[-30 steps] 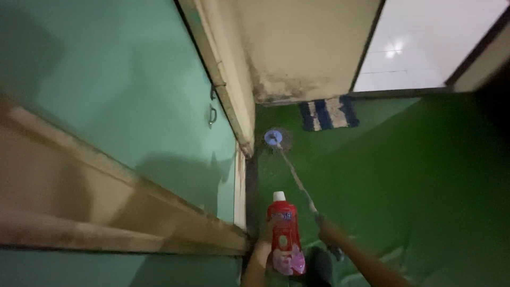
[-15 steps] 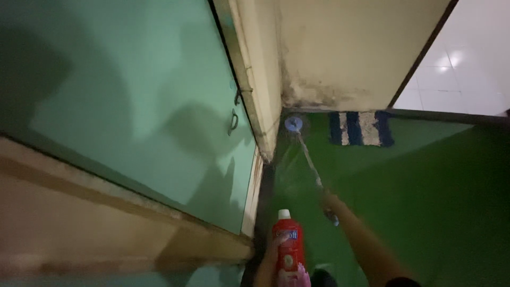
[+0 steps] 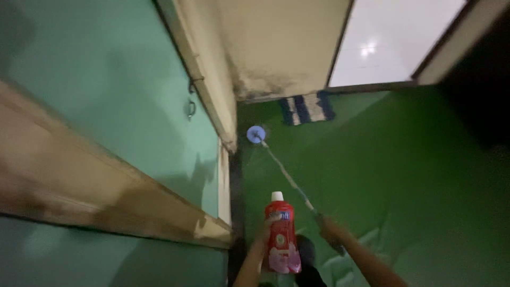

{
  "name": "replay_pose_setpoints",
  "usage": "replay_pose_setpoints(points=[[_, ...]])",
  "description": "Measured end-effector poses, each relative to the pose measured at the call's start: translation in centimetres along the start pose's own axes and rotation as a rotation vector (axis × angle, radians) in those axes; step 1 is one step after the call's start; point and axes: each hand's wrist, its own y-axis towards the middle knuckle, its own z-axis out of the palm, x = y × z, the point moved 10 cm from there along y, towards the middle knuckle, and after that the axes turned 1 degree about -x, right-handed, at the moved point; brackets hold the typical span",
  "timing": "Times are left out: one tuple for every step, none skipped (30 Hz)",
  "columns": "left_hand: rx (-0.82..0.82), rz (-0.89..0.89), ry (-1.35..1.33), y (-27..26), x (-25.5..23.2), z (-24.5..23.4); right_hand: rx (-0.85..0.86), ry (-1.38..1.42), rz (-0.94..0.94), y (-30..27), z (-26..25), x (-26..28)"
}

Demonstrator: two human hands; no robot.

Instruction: Mopping the floor using a mop and liquid detergent.

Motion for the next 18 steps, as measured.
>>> replay_pose_setpoints(points=[[0.015,-0.018,0.012,0.6,1.1,0.2,-0.009,0.014,0.02,2.1,5.4,-4.8],[0.037,-0.011,0.036,1.3,1.9,0.4,-0.038,0.059,-0.194,4.6,9.7,-6.5],[0.056,0.001,0.06,1.9,2.6,0.7,-0.061,0.096,-0.415,8.2,12.6,-7.3],[0.068,-0.013,0.07,1.7,3.3,1.8,-0.073,0.106,-0.401,2.7,11.5,-5.2],[0.11,0.104,0.104,1.5,2.5,3.0,0.018,0.207,-0.123,-0.5,10.1,-4.7],[0.152,0.221,0.136,1.2,1.6,4.3,0.117,0.305,0.152,-3.9,8.1,-3.6],[0.15,0.223,0.137,1.8,2.0,3.5,0.118,0.304,0.148,-4.7,7.6,-3.1],[0.183,0.271,0.144,2.3,1.9,3.1,0.112,0.433,0.23,-5.5,7.1,-3.2],[0.21,0.325,0.146,2.6,1.8,2.6,0.11,0.556,0.309,-6.4,6.6,-3.3],[0.202,0.334,0.143,2.5,1.6,2.1,0.116,0.548,0.301,-3.4,8.3,-5.5],[0.191,0.263,0.098,2.8,2.1,1.2,0.024,0.522,0.263,0.1,8.9,-7.7],[0.181,0.193,0.053,3.2,2.6,0.3,-0.067,0.497,0.224,3.7,9.6,-9.8],[0.166,0.204,0.039,2.6,2.4,-0.5,-0.052,0.482,0.214,6.8,10.1,-10.9],[0.124,0.135,-0.013,2.3,2.9,-1.5,0.023,-0.011,-0.067,10.1,10.8,-9.4],[0.086,0.065,-0.07,2.0,3.6,-2.2,0.093,-0.503,-0.35,12.5,12.5,-8.4],[0.072,0.075,-0.089,1.6,3.4,-2.4,0.109,-0.516,-0.364,13.8,11.7,-8.3],[0.036,0.007,-0.145,1.4,3.8,-2.8,0.138,-0.404,-0.249,15.8,10.5,-9.0],[0.001,-0.06,-0.203,1.2,4.3,-3.1,0.165,-0.293,-0.133,17.7,9.4,-9.7]])
